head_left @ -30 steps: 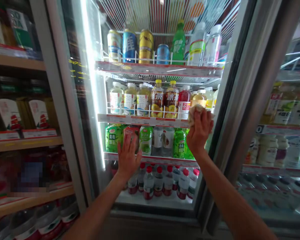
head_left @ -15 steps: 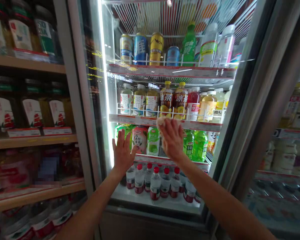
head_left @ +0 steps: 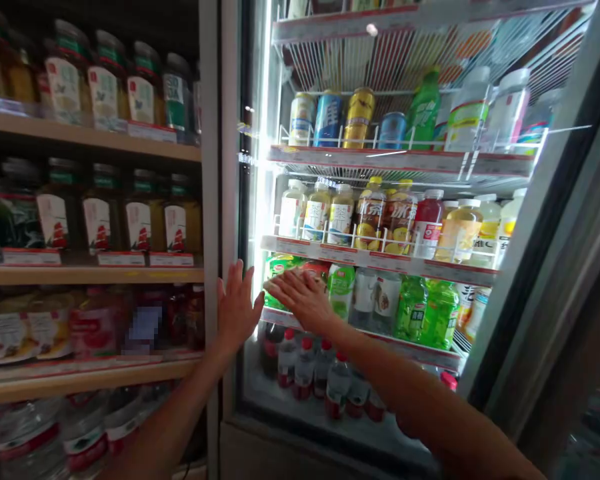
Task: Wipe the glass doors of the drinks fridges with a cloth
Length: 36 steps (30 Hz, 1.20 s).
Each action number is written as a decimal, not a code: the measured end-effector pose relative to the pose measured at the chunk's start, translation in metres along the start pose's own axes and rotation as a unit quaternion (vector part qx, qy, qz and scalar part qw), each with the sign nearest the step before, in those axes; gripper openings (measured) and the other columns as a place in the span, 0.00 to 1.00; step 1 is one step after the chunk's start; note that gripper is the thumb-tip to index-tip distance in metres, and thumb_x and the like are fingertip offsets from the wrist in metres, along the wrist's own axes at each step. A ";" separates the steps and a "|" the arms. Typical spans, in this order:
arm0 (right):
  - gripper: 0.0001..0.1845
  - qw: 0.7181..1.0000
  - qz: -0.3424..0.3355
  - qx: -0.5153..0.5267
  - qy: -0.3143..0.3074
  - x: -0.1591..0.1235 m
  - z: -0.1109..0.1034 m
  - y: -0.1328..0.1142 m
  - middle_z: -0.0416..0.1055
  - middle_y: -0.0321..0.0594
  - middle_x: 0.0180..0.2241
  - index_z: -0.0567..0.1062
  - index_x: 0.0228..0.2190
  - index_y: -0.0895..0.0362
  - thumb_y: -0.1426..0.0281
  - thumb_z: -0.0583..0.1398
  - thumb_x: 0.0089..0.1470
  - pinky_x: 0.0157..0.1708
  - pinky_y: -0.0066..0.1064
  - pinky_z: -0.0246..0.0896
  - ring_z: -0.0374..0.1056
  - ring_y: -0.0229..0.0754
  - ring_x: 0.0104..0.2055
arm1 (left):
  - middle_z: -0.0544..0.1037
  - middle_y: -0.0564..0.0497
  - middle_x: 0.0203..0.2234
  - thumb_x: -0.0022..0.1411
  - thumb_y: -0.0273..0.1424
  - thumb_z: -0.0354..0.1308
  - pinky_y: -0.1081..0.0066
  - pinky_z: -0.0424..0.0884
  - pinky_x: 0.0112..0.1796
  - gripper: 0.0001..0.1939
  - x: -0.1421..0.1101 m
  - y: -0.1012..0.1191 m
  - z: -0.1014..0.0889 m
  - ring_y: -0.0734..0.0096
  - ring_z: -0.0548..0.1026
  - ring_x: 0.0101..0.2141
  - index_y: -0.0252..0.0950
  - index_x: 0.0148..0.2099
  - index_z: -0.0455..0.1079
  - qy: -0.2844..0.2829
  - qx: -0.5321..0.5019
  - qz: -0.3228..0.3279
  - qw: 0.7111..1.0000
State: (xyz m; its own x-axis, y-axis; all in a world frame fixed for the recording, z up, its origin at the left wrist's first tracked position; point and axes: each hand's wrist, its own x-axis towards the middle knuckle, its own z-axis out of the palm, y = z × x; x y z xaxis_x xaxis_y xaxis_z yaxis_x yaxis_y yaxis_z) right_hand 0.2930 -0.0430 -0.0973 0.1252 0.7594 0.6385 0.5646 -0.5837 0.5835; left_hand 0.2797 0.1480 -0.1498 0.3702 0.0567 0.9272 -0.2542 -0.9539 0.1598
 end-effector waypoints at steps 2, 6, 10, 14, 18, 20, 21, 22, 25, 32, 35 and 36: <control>0.31 0.998 0.059 0.002 0.022 0.014 0.008 -0.005 0.52 0.34 0.62 0.50 0.61 0.49 0.76 0.47 0.57 0.63 0.48 0.35 0.42 0.44 0.65 | 0.50 0.38 0.63 0.62 0.36 0.46 0.46 0.44 0.58 0.29 0.002 -0.011 -0.005 0.54 0.47 0.63 0.36 0.64 0.50 0.002 0.010 -0.004 1.000; 0.30 0.996 0.085 0.008 0.036 0.037 0.020 -0.015 0.50 0.39 0.63 0.51 0.61 0.53 0.76 0.47 0.57 0.61 0.52 0.39 0.41 0.48 0.66 | 0.50 0.37 0.63 0.62 0.37 0.46 0.46 0.44 0.58 0.29 0.008 -0.035 -0.018 0.53 0.48 0.63 0.34 0.63 0.50 0.011 0.023 -0.030 0.999; 0.26 0.998 -0.060 0.023 -0.010 0.052 0.029 -0.025 0.56 0.40 0.60 0.58 0.57 0.55 0.74 0.49 0.57 0.60 0.47 0.45 0.48 0.47 0.63 | 0.50 0.38 0.63 0.62 0.38 0.45 0.45 0.44 0.58 0.28 0.011 -0.054 -0.032 0.51 0.49 0.62 0.35 0.63 0.52 0.007 0.038 -0.052 0.998; 0.25 0.999 0.044 0.006 0.028 0.073 0.028 -0.021 0.52 0.40 0.62 0.58 0.57 0.55 0.75 0.48 0.58 0.61 0.53 0.41 0.43 0.50 0.65 | 0.49 0.38 0.63 0.63 0.39 0.43 0.46 0.43 0.58 0.29 0.011 -0.061 -0.040 0.52 0.48 0.63 0.34 0.63 0.50 0.011 0.062 -0.051 0.997; 0.20 0.996 -0.090 0.000 0.002 0.077 0.022 -0.008 0.57 0.37 0.60 0.65 0.52 0.53 0.72 0.49 0.59 0.61 0.47 0.45 0.48 0.46 0.63 | 0.48 0.39 0.64 0.64 0.38 0.42 0.49 0.43 0.59 0.28 0.019 -0.060 -0.042 0.55 0.47 0.63 0.34 0.64 0.49 0.014 0.082 -0.033 0.996; 0.21 0.993 -0.120 -0.011 -0.009 0.080 0.013 0.007 0.58 0.37 0.59 0.64 0.53 0.52 0.73 0.50 0.58 0.61 0.47 0.45 0.49 0.45 0.62 | 0.49 0.38 0.63 0.64 0.38 0.42 0.48 0.44 0.59 0.27 0.028 -0.057 -0.041 0.54 0.48 0.63 0.33 0.63 0.51 0.018 0.082 -0.018 0.996; 0.23 0.995 -0.092 -0.021 -0.003 0.084 0.005 0.017 0.57 0.38 0.59 0.62 0.54 0.52 0.74 0.50 0.57 0.61 0.48 0.44 0.47 0.47 0.63 | 0.49 0.37 0.63 0.64 0.37 0.42 0.48 0.44 0.58 0.27 0.034 -0.055 -0.041 0.54 0.48 0.63 0.33 0.63 0.51 0.023 0.079 -0.010 0.997; 0.25 0.998 -0.046 -0.033 0.008 0.088 -0.003 0.027 0.56 0.39 0.60 0.60 0.56 0.53 0.75 0.50 0.57 0.61 0.51 0.42 0.45 0.48 0.64 | 0.50 0.37 0.63 0.64 0.37 0.42 0.47 0.44 0.58 0.27 0.041 -0.052 -0.040 0.54 0.48 0.63 0.33 0.63 0.52 0.029 0.075 -0.003 0.997; 0.29 0.995 0.078 -0.053 0.041 0.095 -0.026 0.049 0.49 0.39 0.63 0.57 0.58 0.51 0.76 0.50 0.55 0.62 0.54 0.37 0.39 0.52 0.65 | 0.51 0.37 0.63 0.64 0.37 0.42 0.48 0.45 0.58 0.27 0.063 -0.040 -0.041 0.54 0.48 0.63 0.33 0.63 0.52 0.057 0.060 0.019 0.996; 0.24 0.994 -0.088 -0.066 0.018 0.090 -0.044 0.071 0.57 0.36 0.59 0.62 0.55 0.50 0.73 0.51 0.57 0.61 0.48 0.44 0.47 0.49 0.63 | 0.50 0.39 0.63 0.64 0.36 0.44 0.48 0.44 0.59 0.27 0.104 -0.010 -0.051 0.57 0.47 0.63 0.35 0.63 0.51 0.089 0.039 0.067 0.993; 0.26 0.988 0.088 -0.095 0.081 0.098 -0.063 0.096 0.53 0.39 0.61 0.61 0.55 0.51 0.75 0.52 0.55 0.60 0.54 0.41 0.43 0.54 0.64 | 0.50 0.40 0.63 0.64 0.36 0.44 0.48 0.44 0.59 0.27 0.117 0.002 -0.055 0.57 0.47 0.63 0.36 0.63 0.50 0.101 0.034 0.076 0.991; 0.26 0.984 0.120 -0.097 0.091 0.097 -0.069 0.101 0.52 0.39 0.62 0.62 0.55 0.51 0.75 0.52 0.54 0.60 0.55 0.40 0.42 0.54 0.64 | 0.50 0.39 0.63 0.64 0.36 0.44 0.48 0.44 0.59 0.27 0.121 0.006 -0.055 0.57 0.47 0.63 0.36 0.63 0.50 0.106 0.033 0.080 0.991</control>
State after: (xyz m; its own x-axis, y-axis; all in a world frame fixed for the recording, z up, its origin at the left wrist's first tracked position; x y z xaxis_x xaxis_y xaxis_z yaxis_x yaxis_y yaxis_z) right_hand 0.3063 -0.0484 0.0578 0.0777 0.5395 0.8384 0.3684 -0.7969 0.4787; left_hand 0.2736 0.1657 -0.0183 0.1319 -0.0429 0.9903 -0.2334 -0.9723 -0.0111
